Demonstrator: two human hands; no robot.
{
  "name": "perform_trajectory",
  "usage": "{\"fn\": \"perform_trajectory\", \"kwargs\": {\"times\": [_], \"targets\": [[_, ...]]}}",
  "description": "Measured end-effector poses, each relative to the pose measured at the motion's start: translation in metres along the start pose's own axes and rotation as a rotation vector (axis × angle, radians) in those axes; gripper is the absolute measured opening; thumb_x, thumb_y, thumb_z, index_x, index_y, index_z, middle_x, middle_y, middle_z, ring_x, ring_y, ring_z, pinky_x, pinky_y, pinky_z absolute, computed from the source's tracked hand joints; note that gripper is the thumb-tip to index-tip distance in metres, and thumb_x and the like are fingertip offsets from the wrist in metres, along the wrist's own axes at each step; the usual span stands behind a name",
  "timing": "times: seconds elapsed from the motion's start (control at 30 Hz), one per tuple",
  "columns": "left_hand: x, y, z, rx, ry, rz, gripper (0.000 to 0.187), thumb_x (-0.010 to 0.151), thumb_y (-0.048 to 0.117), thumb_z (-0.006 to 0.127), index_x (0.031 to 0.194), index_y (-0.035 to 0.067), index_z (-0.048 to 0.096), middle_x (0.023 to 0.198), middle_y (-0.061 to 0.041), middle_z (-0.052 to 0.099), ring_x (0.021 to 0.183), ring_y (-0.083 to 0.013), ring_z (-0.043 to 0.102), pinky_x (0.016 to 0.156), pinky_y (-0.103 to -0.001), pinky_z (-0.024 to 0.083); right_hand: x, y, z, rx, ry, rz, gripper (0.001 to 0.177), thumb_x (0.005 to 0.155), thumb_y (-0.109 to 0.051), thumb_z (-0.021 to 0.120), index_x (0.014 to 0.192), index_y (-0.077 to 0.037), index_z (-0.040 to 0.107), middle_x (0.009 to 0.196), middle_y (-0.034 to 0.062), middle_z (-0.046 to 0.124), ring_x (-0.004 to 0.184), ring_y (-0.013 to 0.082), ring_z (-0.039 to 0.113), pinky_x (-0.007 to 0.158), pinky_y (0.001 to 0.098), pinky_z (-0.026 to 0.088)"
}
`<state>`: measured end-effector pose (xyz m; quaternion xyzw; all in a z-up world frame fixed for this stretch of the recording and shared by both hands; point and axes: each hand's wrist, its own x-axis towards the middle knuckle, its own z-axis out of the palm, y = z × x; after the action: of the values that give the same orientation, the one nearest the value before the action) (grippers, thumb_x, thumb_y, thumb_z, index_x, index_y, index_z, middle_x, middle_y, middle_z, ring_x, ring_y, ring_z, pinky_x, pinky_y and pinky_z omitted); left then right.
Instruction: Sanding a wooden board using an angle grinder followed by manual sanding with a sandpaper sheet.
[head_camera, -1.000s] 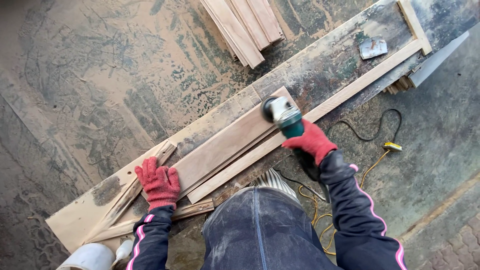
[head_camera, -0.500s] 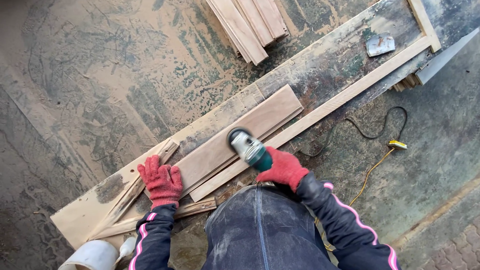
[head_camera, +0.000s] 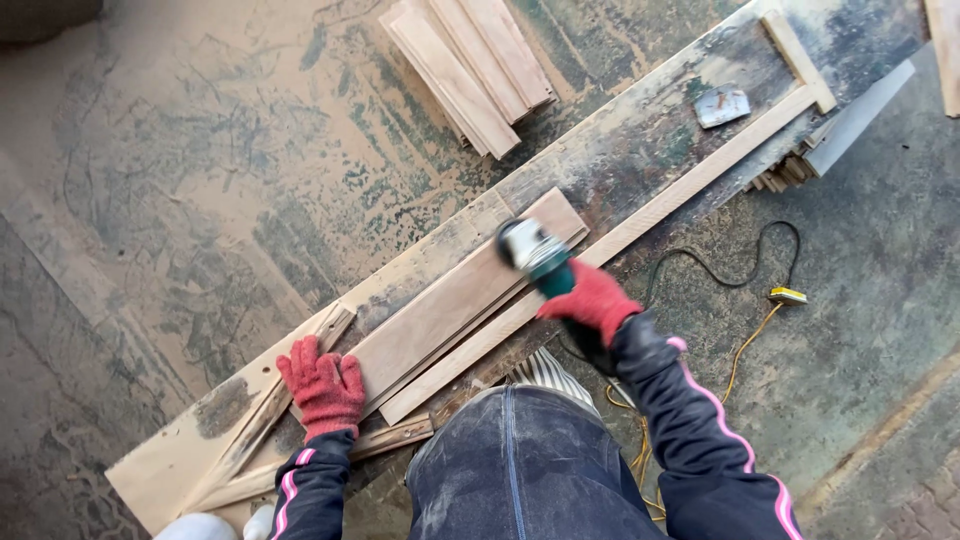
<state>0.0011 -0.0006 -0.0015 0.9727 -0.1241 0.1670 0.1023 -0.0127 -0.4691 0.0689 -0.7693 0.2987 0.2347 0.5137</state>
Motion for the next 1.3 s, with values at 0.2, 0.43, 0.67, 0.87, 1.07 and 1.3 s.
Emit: {"fn": "perform_trajectory", "kwargs": {"times": [0.2, 0.43, 0.67, 0.87, 1.07, 1.3], "targets": [[0.0, 0.006, -0.006, -0.125, -0.008, 0.038, 0.026, 0.087, 0.022, 0.07, 0.099, 0.004, 0.056, 0.149, -0.024, 0.05, 0.141, -0.0461, 0.044, 0.124, -0.069, 0.023, -0.044, -0.046, 0.043, -0.425, -0.263, -0.108, 0.085, 0.051, -0.043, 0.091, 0.125, -0.017, 0.058, 0.105, 0.0062, 0.072, 0.094, 0.0249, 0.07, 0.09, 0.0353, 0.056], [0.002, 0.007, -0.009, -0.116, -0.009, 0.029, 0.025, 0.087, 0.023, 0.069, 0.094, 0.003, 0.058, 0.148, -0.025, 0.052, 0.141, -0.0469, 0.045, 0.125, -0.067, 0.023, -0.028, -0.066, -0.024, 0.068, -0.17, 0.202, 0.086, 0.056, -0.003, 0.085, 0.135, -0.017, 0.056, 0.112, 0.0083, 0.068, 0.092, 0.0234, 0.065, 0.084, 0.0354, 0.057], [0.0, 0.005, -0.004, -0.062, 0.027, 0.094, 0.028, 0.084, 0.025, 0.07, 0.094, 0.003, 0.056, 0.145, -0.024, 0.053, 0.138, -0.0477, 0.046, 0.124, -0.068, 0.025, 0.035, 0.036, -0.104, 0.553, 0.182, -0.063, 0.049, 0.061, 0.0, 0.085, 0.106, 0.002, 0.067, 0.088, 0.0114, 0.07, 0.069, 0.0207, 0.064, 0.067, 0.0292, 0.054], [-0.009, 0.019, 0.004, 0.251, -0.103, -0.027, 0.027, 0.09, 0.036, 0.064, 0.097, 0.011, 0.062, 0.152, -0.015, 0.055, 0.148, -0.0389, 0.045, 0.13, -0.062, 0.024, -0.01, 0.054, -0.133, 0.88, 0.011, -0.14, 0.045, 0.069, -0.004, 0.077, 0.112, 0.002, 0.063, 0.083, 0.0135, 0.068, 0.064, 0.025, 0.063, 0.062, 0.0356, 0.052], [0.02, 0.181, -0.002, -0.512, 0.094, -0.156, 0.029, 0.089, 0.027, 0.071, 0.109, 0.006, 0.064, 0.147, -0.012, 0.053, 0.136, -0.0314, 0.05, 0.117, -0.048, 0.041, -0.05, 0.054, -0.138, 1.053, -0.216, -0.456, 0.054, 0.072, -0.007, 0.074, 0.123, 0.004, 0.06, 0.088, 0.0211, 0.071, 0.071, 0.0337, 0.069, 0.069, 0.0417, 0.057], [0.051, 0.372, -0.036, -1.833, -0.873, -0.217, 0.072, 0.097, 0.047, 0.064, 0.151, 0.003, 0.047, 0.11, -0.004, 0.058, 0.093, -0.0133, 0.05, 0.086, -0.026, 0.043, -0.103, 0.047, -0.105, 0.948, -0.433, -0.565, 0.045, 0.071, 0.006, 0.078, 0.115, 0.004, 0.069, 0.094, 0.0115, 0.074, 0.079, 0.0204, 0.067, 0.077, 0.0323, 0.054]]}}
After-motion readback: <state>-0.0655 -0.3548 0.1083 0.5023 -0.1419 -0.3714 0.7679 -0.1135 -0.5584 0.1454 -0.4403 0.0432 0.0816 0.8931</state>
